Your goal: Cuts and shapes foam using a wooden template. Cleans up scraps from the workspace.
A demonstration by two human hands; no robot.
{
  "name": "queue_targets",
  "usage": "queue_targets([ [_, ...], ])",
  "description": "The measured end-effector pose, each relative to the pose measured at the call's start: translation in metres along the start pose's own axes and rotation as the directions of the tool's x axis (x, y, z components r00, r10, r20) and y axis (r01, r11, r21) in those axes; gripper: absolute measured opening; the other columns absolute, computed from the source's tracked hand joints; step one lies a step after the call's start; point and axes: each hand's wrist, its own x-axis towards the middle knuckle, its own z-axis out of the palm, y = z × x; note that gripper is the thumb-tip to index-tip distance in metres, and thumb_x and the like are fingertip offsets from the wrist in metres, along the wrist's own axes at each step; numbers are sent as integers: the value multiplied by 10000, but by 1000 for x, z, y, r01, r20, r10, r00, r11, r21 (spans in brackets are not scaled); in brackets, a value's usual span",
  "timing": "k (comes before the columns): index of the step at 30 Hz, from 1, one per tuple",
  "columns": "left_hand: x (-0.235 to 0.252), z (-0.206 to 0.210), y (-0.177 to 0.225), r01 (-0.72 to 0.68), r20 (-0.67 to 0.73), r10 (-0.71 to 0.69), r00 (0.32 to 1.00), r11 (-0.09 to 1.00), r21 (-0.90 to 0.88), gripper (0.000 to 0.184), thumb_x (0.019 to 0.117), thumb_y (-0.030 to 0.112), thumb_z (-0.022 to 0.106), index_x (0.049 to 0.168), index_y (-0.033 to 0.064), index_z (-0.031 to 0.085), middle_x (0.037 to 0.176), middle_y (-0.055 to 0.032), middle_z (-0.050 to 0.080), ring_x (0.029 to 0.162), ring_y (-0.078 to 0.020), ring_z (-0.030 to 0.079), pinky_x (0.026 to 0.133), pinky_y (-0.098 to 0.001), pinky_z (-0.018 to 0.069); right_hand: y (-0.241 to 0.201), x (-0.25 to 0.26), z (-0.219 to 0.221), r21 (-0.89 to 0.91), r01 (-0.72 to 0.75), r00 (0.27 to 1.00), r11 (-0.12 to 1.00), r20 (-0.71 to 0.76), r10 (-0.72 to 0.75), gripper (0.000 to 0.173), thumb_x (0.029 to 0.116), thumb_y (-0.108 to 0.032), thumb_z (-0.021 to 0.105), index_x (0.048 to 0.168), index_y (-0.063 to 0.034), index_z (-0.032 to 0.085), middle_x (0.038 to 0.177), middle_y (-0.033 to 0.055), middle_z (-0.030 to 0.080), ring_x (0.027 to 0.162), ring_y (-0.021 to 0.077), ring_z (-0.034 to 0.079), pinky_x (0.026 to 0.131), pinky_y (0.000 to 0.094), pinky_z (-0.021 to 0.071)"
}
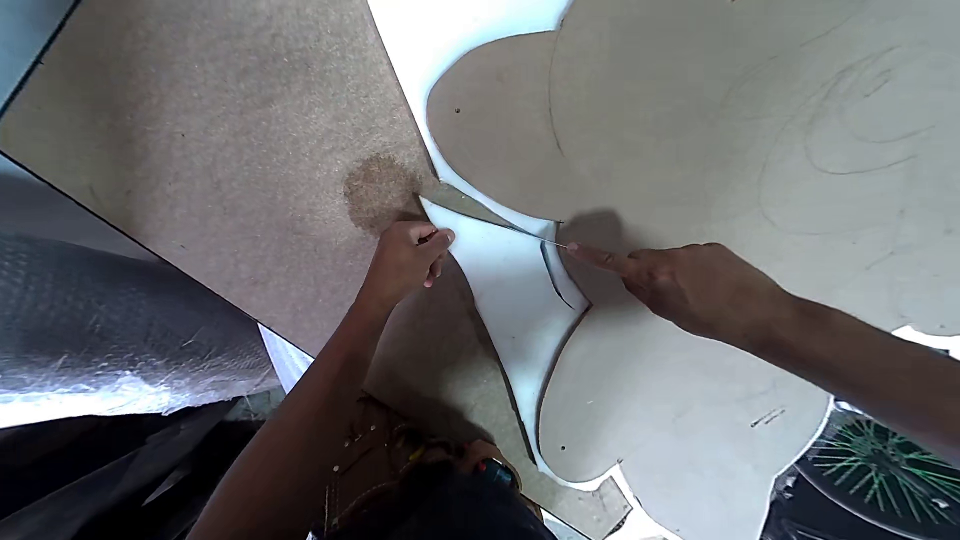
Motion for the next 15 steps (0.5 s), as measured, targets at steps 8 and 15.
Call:
queue_targets([
  [8, -53, -49, 9, -25, -186, 51, 981, 990, 142, 345, 1037, 381, 612, 927, 70, 715, 694, -78, 656, 511, -196, 595, 475, -386, 537, -47, -16, -75, -153, -158, 947, 976, 257, 193, 741, 957, -135, 605, 1556, -490, 351, 668, 61, 613, 593, 290, 631, 497, 464, 487],
  [15, -141, -141, 22, -290, -426, 204, 881, 945, -149, 300, 1032, 269, 601, 784, 108, 651, 574, -4, 602, 425, -91, 528, 413, -238, 478, -108, -118, -11, 717, -160, 837, 679, -266, 479, 637, 1036, -405, 550, 1610, -434, 275, 680, -49, 552, 495, 127, 503, 450, 385, 481],
])
